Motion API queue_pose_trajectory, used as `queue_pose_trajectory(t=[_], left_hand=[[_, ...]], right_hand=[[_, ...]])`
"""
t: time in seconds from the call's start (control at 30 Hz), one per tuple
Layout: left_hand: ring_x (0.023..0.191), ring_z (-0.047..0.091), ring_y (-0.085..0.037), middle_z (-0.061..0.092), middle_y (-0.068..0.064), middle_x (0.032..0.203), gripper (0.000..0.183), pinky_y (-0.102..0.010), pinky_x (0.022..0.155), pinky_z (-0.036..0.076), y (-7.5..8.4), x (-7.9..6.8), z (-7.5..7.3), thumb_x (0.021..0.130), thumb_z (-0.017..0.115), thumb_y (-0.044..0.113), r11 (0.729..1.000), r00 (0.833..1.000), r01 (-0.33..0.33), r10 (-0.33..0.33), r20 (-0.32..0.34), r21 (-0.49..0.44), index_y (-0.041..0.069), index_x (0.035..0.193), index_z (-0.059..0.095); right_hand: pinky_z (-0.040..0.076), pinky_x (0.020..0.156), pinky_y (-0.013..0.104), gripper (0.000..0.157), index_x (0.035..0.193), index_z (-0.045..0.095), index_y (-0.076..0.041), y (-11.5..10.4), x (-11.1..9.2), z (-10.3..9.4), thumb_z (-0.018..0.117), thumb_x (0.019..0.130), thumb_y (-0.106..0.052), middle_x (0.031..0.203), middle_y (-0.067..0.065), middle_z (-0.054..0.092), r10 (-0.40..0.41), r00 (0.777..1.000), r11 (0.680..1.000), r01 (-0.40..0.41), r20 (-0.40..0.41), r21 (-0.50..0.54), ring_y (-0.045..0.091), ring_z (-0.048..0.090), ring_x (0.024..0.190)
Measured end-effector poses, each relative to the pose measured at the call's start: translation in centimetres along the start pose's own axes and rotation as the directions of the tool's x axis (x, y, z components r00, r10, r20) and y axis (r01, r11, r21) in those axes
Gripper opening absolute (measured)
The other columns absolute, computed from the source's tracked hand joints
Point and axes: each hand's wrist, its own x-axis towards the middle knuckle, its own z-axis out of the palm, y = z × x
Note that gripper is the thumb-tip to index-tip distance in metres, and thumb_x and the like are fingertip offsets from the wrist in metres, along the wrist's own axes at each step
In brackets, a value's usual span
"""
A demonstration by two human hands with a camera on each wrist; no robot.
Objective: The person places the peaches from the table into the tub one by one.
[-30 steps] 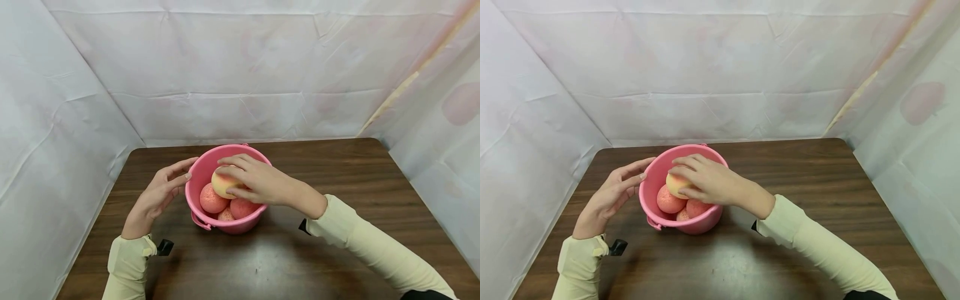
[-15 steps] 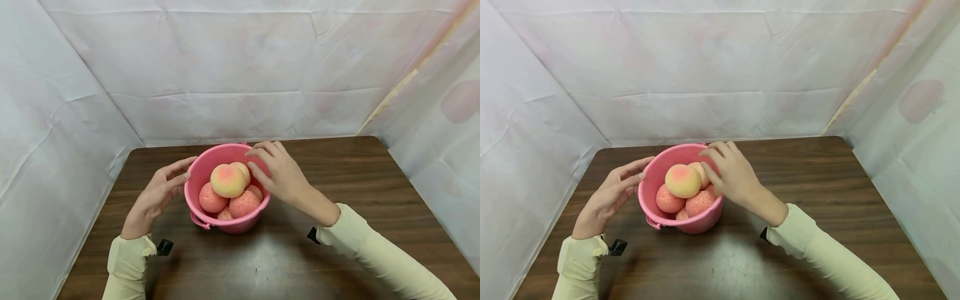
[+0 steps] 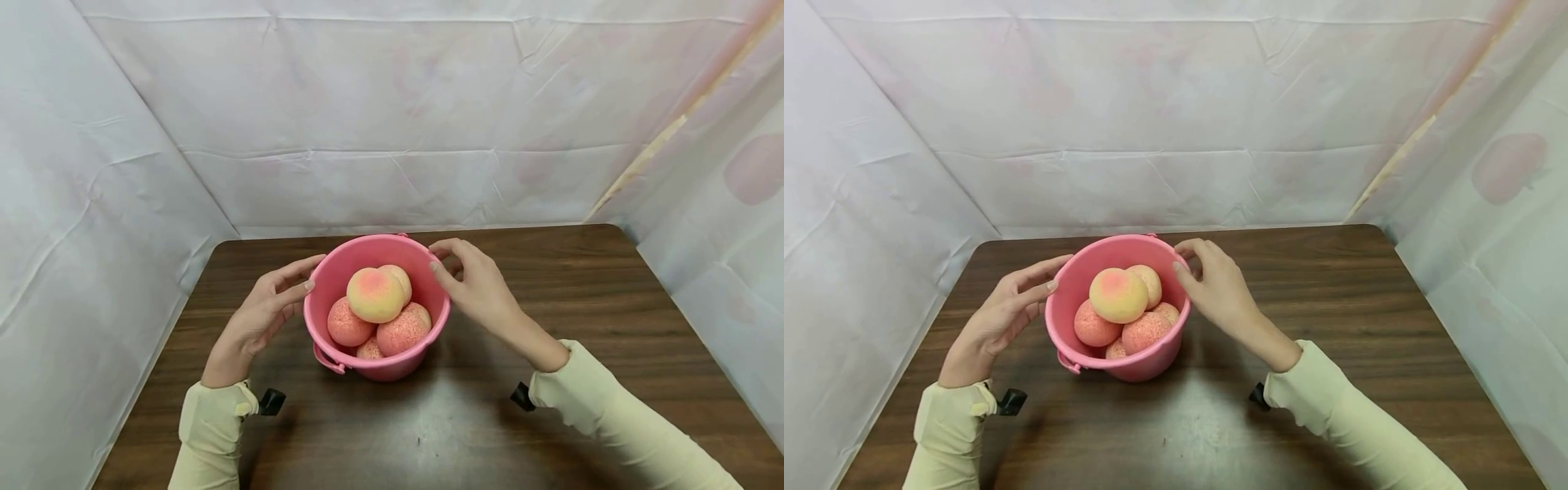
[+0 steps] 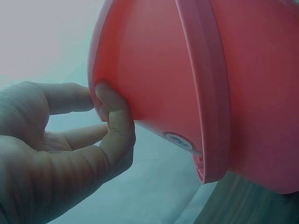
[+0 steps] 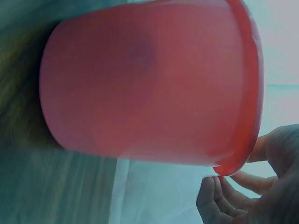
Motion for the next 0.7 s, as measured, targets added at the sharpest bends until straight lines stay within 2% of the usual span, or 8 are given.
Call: queue_pose_trajectory(t=[0.23, 0.33, 0.6, 0.7], left_hand=[[0.112, 0.062, -0.021, 0.048, -0.015, 0.136, 0.049, -0.036, 0.082, 0.062, 0.0, 0.1, 0.2, 0.099, 0.057, 0.011, 1.000, 1.000, -0.007, 0.007, 0.008, -0.004, 0.011, 0.147, 0.046], [0.111, 0.062, -0.020, 0.049, -0.014, 0.134, 0.049, -0.036, 0.082, 0.062, -0.1, 0.4, 0.5, 0.099, 0.057, 0.010, 1.000, 1.000, -0.005, 0.005, 0.014, -0.020, 0.012, 0.147, 0.046], [0.108, 0.063, -0.021, 0.051, -0.015, 0.125, 0.049, -0.037, 0.083, 0.062, -0.4, 2.1, 1.8, 0.099, 0.057, 0.009, 0.996, 1.000, -0.008, 0.011, 0.026, -0.093, 0.011, 0.147, 0.046], [0.109, 0.062, -0.023, 0.051, -0.016, 0.124, 0.049, -0.038, 0.085, 0.061, -0.3, 3.1, 2.4, 0.098, 0.058, 0.009, 0.994, 1.000, 0.000, 0.002, 0.022, -0.106, 0.011, 0.146, 0.047]], right_hand=[[0.054, 0.055, 0.027, 0.031, 0.126, 0.063, -0.018, 0.2, 0.1, -0.2, 0.066, 0.095, -0.024, 0.111, 0.004, 0.069, 0.102, 0.994, 0.989, -0.106, 0.042, 0.107, 0.018, 0.066, 0.070], [0.056, 0.054, 0.028, 0.033, 0.127, 0.064, -0.018, 0.4, 0.2, -0.6, 0.066, 0.095, -0.023, 0.114, 0.005, 0.068, 0.140, 0.988, 0.978, -0.149, 0.067, 0.148, 0.018, 0.068, 0.067], [0.061, 0.059, 0.031, 0.034, 0.128, 0.065, -0.017, 1.7, 1.3, -2.2, 0.067, 0.095, -0.022, 0.121, 0.009, 0.069, 0.229, 0.964, 0.940, -0.254, 0.132, 0.226, 0.025, 0.072, 0.077], [0.061, 0.059, 0.033, 0.036, 0.130, 0.064, -0.015, 2.4, 1.8, -2.7, 0.067, 0.095, -0.023, 0.124, 0.010, 0.068, 0.271, 0.949, 0.906, -0.308, 0.160, 0.290, 0.026, 0.072, 0.079]])
